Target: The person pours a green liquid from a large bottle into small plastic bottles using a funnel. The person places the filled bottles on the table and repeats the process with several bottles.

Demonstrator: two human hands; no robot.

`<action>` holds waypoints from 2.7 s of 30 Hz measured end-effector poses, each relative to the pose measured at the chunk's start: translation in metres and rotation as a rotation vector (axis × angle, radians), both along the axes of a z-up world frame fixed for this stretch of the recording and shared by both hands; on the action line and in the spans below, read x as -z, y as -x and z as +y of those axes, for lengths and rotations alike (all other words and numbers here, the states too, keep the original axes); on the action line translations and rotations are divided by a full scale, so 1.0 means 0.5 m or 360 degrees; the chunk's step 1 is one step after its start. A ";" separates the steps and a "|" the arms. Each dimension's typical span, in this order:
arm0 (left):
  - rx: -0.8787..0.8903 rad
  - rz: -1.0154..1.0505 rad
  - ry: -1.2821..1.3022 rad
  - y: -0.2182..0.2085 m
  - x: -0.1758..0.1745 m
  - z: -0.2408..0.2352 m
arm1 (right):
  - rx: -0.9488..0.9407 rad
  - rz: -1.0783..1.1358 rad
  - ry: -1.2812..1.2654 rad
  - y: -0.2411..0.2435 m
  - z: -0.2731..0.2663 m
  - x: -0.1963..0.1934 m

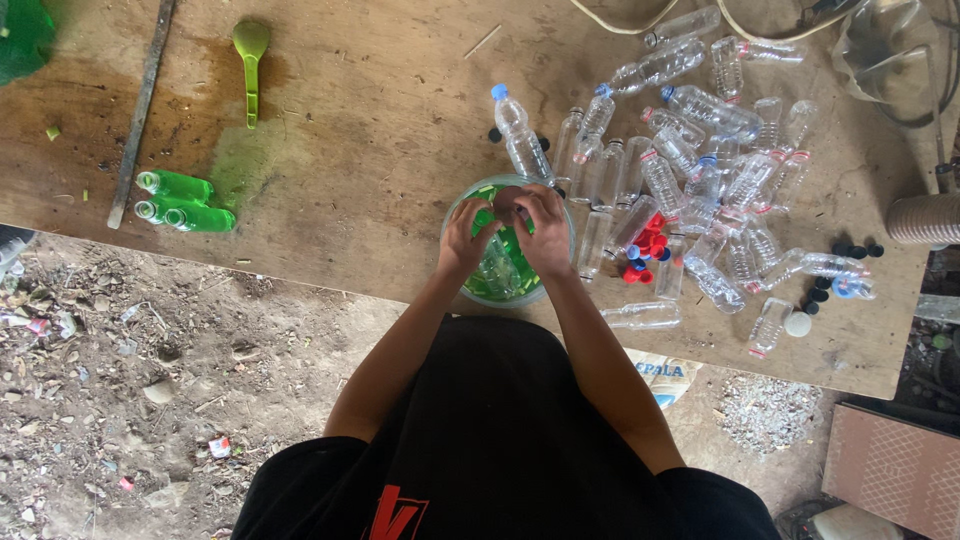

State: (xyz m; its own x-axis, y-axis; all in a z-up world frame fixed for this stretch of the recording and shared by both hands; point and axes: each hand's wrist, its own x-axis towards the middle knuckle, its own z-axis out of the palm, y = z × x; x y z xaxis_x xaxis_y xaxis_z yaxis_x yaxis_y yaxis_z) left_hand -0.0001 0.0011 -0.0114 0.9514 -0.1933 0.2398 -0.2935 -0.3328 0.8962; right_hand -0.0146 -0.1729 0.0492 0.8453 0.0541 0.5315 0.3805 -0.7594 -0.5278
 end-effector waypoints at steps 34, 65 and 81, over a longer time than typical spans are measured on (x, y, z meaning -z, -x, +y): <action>-0.0008 -0.0023 0.0045 0.003 -0.007 -0.002 | 0.0166 0.0423 0.0089 -0.007 -0.022 0.065; -0.0568 -0.0206 0.0254 -0.027 -0.286 0.094 | -0.0803 0.0546 -0.0223 -0.140 0.157 -0.140; -0.1355 0.0046 0.0214 0.049 -0.118 0.396 | -0.1209 0.0846 -0.0289 -0.170 0.532 -0.038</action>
